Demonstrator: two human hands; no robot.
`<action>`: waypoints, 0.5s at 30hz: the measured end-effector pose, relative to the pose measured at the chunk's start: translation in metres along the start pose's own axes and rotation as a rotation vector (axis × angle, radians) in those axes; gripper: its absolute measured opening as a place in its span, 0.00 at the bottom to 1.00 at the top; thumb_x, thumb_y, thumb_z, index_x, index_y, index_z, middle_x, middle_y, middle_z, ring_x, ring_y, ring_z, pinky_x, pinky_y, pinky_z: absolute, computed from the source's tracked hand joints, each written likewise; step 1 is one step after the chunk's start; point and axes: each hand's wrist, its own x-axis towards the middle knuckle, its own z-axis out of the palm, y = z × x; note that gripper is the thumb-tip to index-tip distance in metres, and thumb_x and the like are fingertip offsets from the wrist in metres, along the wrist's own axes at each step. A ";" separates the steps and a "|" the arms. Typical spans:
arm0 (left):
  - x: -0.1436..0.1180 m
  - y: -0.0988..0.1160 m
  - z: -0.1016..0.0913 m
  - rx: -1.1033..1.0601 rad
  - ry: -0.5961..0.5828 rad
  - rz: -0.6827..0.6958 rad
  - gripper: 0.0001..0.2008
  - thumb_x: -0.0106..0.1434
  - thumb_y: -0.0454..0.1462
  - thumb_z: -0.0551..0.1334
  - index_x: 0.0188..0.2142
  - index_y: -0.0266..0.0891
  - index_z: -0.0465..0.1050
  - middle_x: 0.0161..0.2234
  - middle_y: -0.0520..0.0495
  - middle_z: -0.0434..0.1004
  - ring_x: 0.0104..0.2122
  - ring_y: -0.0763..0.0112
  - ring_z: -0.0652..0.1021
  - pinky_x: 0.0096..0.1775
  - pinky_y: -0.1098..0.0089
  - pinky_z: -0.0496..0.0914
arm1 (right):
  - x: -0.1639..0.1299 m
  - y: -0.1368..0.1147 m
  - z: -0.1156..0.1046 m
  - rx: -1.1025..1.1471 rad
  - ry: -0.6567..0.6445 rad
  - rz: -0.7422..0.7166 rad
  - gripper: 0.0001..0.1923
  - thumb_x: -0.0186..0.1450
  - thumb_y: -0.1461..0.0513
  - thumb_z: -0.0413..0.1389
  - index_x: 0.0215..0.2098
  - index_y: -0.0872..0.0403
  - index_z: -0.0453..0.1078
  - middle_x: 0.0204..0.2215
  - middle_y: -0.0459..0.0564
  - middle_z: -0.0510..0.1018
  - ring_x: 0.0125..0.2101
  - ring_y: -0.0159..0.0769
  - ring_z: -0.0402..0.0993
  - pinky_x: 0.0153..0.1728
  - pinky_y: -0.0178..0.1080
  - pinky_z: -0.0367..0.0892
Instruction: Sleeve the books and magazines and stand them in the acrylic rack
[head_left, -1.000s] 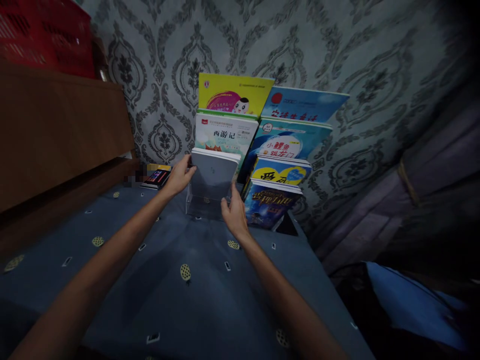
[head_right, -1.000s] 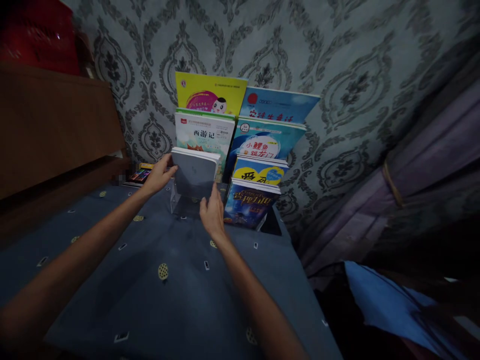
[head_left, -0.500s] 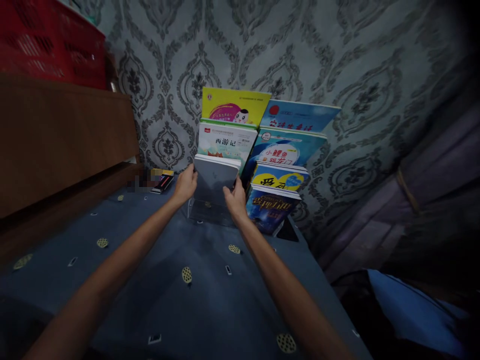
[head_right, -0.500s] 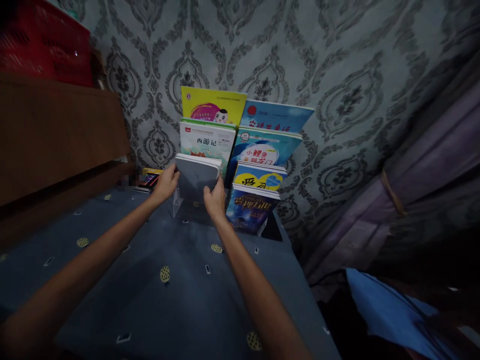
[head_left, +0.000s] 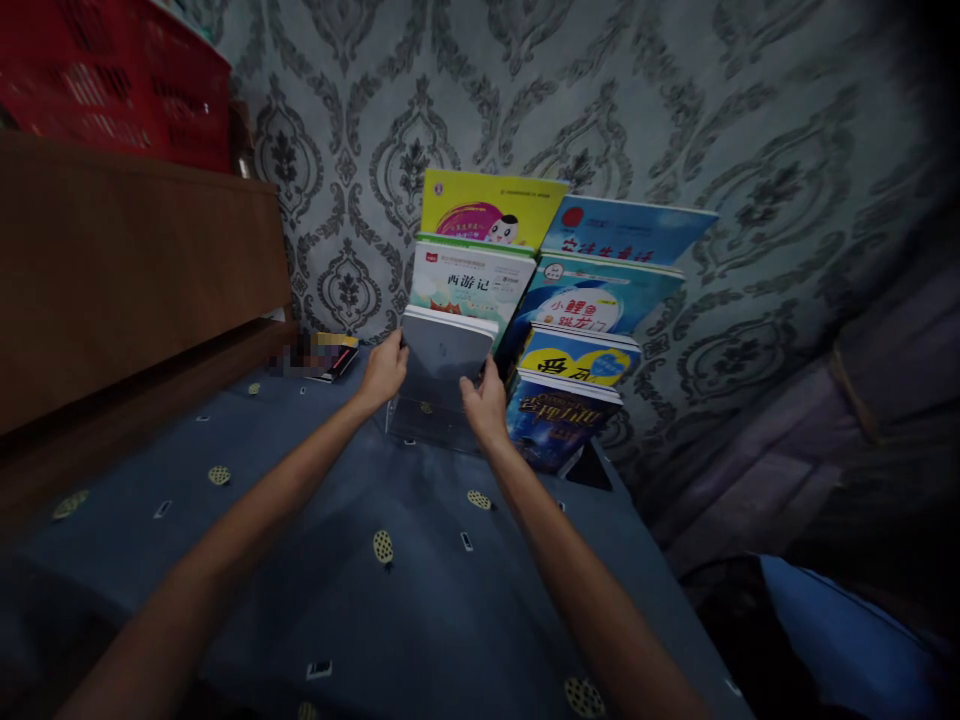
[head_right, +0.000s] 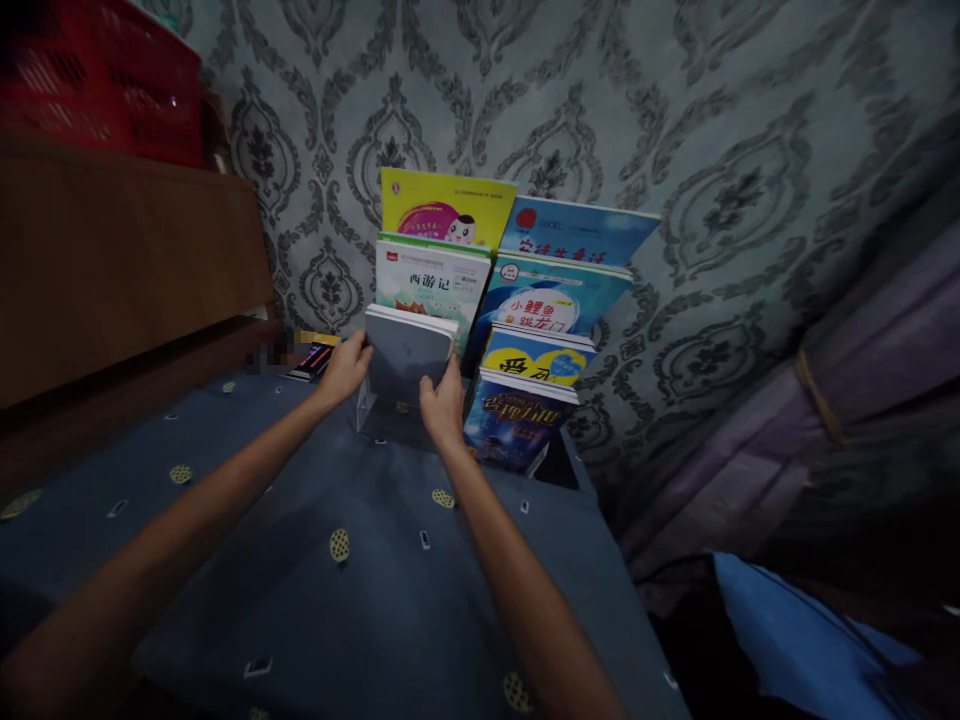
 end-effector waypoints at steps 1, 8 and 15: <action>-0.002 -0.002 0.001 -0.007 -0.004 0.007 0.20 0.67 0.32 0.53 0.57 0.31 0.69 0.51 0.33 0.78 0.51 0.55 0.78 0.56 0.56 0.70 | -0.004 0.000 0.000 0.013 -0.001 0.022 0.37 0.65 0.62 0.50 0.71 0.59 0.51 0.61 0.62 0.72 0.58 0.48 0.71 0.60 0.53 0.66; -0.029 -0.042 -0.010 0.268 -0.067 -0.007 0.22 0.71 0.32 0.48 0.63 0.33 0.62 0.59 0.37 0.73 0.58 0.66 0.73 0.61 0.64 0.66 | -0.081 -0.013 -0.012 0.006 -0.112 0.070 0.34 0.69 0.58 0.48 0.71 0.61 0.54 0.68 0.64 0.64 0.67 0.48 0.61 0.66 0.56 0.60; -0.035 -0.119 -0.023 0.568 -0.175 -0.335 0.25 0.66 0.34 0.56 0.61 0.26 0.62 0.62 0.19 0.65 0.64 0.39 0.65 0.61 0.39 0.60 | -0.163 -0.016 -0.015 -0.021 -0.465 0.027 0.31 0.70 0.62 0.46 0.71 0.57 0.56 0.70 0.60 0.60 0.69 0.45 0.57 0.67 0.54 0.60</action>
